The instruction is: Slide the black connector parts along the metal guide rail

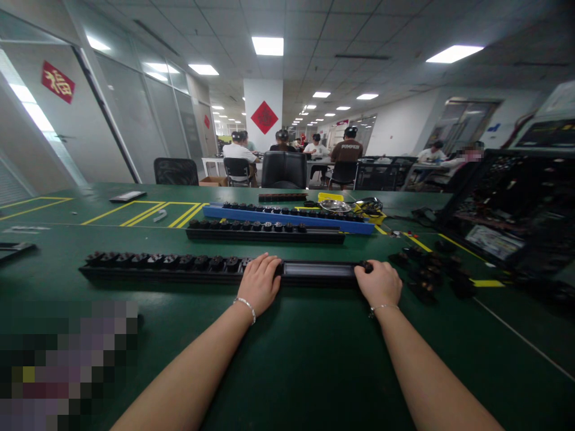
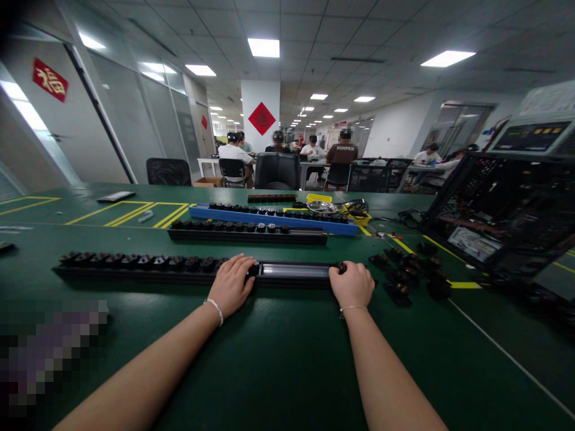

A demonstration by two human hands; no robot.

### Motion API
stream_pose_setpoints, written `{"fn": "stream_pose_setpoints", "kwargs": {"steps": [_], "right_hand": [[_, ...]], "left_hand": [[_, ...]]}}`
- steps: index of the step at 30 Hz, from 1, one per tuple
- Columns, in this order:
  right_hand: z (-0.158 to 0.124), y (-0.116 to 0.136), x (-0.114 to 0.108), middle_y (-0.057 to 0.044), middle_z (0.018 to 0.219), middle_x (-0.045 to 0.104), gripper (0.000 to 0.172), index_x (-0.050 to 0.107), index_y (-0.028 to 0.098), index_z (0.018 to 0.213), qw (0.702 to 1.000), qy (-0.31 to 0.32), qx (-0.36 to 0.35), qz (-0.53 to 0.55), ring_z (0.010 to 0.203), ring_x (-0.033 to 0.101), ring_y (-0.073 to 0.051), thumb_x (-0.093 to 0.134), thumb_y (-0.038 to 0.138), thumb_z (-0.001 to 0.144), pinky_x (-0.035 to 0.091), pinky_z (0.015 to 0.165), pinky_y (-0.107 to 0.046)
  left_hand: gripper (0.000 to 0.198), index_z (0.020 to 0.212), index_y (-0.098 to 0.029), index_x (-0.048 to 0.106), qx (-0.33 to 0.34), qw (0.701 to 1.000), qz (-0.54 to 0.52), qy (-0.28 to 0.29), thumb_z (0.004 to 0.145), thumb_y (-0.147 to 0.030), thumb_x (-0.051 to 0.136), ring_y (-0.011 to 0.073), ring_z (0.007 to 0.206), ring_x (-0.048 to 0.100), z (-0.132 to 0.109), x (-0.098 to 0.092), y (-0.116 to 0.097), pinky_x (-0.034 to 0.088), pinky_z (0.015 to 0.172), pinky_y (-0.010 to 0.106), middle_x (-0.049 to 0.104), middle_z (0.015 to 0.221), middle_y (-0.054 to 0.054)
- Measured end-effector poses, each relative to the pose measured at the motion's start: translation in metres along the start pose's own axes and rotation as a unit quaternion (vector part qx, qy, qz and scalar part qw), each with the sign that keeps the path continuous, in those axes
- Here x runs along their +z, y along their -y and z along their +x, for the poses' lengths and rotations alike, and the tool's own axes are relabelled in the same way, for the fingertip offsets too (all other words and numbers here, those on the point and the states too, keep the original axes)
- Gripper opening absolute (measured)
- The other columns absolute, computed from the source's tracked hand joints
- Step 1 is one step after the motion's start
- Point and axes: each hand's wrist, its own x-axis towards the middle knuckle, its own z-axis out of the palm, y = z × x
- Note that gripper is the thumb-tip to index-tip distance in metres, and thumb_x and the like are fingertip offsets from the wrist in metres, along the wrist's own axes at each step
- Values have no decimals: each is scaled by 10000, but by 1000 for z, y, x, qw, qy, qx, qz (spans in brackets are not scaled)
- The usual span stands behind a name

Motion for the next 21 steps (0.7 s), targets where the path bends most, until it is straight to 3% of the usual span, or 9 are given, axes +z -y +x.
{"fn": "stream_pose_setpoints", "kwargs": {"steps": [21], "right_hand": [[2, -6, 0, -125, 946, 592, 421, 661, 162, 1014, 1000, -12, 15, -9, 896, 499, -259, 434, 376, 730, 383, 746, -360]], "left_hand": [[360, 1190, -181, 496, -2, 1000, 7, 3, 841, -246, 442, 244, 1220, 400, -1, 0, 0, 318, 1014, 419, 557, 1232, 72]]}}
